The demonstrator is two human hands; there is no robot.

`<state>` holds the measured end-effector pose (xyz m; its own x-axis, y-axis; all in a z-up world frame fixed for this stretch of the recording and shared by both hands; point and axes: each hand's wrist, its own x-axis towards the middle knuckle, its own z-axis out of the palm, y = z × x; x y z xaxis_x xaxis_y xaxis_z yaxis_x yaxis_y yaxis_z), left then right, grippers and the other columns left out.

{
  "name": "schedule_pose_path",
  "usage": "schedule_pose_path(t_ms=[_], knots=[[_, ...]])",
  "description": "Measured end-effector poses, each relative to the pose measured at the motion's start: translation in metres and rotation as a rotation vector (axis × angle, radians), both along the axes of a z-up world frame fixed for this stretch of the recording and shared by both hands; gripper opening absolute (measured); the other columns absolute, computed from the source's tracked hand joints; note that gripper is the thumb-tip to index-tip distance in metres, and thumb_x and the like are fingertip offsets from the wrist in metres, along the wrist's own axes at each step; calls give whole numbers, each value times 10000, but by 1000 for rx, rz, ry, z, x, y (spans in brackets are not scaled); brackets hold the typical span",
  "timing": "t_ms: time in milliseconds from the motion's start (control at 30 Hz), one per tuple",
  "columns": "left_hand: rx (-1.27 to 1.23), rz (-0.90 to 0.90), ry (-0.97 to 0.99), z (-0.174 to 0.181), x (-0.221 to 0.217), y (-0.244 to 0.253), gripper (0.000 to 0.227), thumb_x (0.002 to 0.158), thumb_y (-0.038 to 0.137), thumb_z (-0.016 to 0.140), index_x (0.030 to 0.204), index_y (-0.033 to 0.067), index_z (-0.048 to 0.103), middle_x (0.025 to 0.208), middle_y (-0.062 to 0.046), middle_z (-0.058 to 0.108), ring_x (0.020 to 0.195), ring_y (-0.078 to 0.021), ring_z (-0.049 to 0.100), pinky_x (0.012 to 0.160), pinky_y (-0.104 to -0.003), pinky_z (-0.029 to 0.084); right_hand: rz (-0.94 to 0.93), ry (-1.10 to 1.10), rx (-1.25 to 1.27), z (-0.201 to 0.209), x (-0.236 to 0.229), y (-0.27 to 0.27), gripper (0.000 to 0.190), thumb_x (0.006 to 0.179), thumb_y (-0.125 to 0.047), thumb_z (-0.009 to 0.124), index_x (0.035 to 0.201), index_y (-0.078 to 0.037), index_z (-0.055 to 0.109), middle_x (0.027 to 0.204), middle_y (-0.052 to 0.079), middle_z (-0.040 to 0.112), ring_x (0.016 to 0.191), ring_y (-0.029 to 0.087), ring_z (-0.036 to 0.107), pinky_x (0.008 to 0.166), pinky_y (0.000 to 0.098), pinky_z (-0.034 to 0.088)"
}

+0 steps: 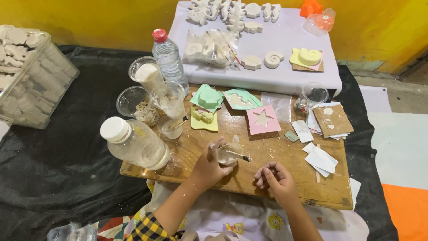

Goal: Mixing plaster in small cups and pouring the mixture into various silicone molds to create decorative shapes.

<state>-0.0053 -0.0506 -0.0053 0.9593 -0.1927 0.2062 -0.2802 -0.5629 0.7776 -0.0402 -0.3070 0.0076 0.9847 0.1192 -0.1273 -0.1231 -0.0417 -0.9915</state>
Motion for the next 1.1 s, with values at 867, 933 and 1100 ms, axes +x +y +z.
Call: schedule_pose_path(t_ms=[867, 933, 1100], knots=[[155, 67, 180, 24, 10, 20, 921, 617, 712, 765, 1351, 250, 455, 1337, -55, 560, 1405, -254, 443, 1134, -431, 428, 454, -708, -619, 121, 197, 223, 248, 916, -167, 702, 1126, -34, 704, 840, 102, 659, 773, 289, 670, 709, 404, 548], [127, 44, 214, 22, 11, 18, 918, 602, 712, 766, 1337, 264, 447, 1345, -50, 562, 1408, -262, 436, 1158, -428, 398, 460, -807, -573, 117, 198, 232, 133, 916, -120, 699, 1003, -30, 743, 818, 118, 655, 778, 309, 667, 721, 409, 544], [83, 50, -126, -32, 17, 19, 1072, 485, 570, 823, 1410, 163, 465, 1095, -100, 702, 1224, -280, 596, 1134, -412, 378, 383, -1231, -672, 120, 204, 239, 103, 939, -73, 673, 840, -61, 650, 770, 62, 553, 772, 294, 619, 678, 372, 526]])
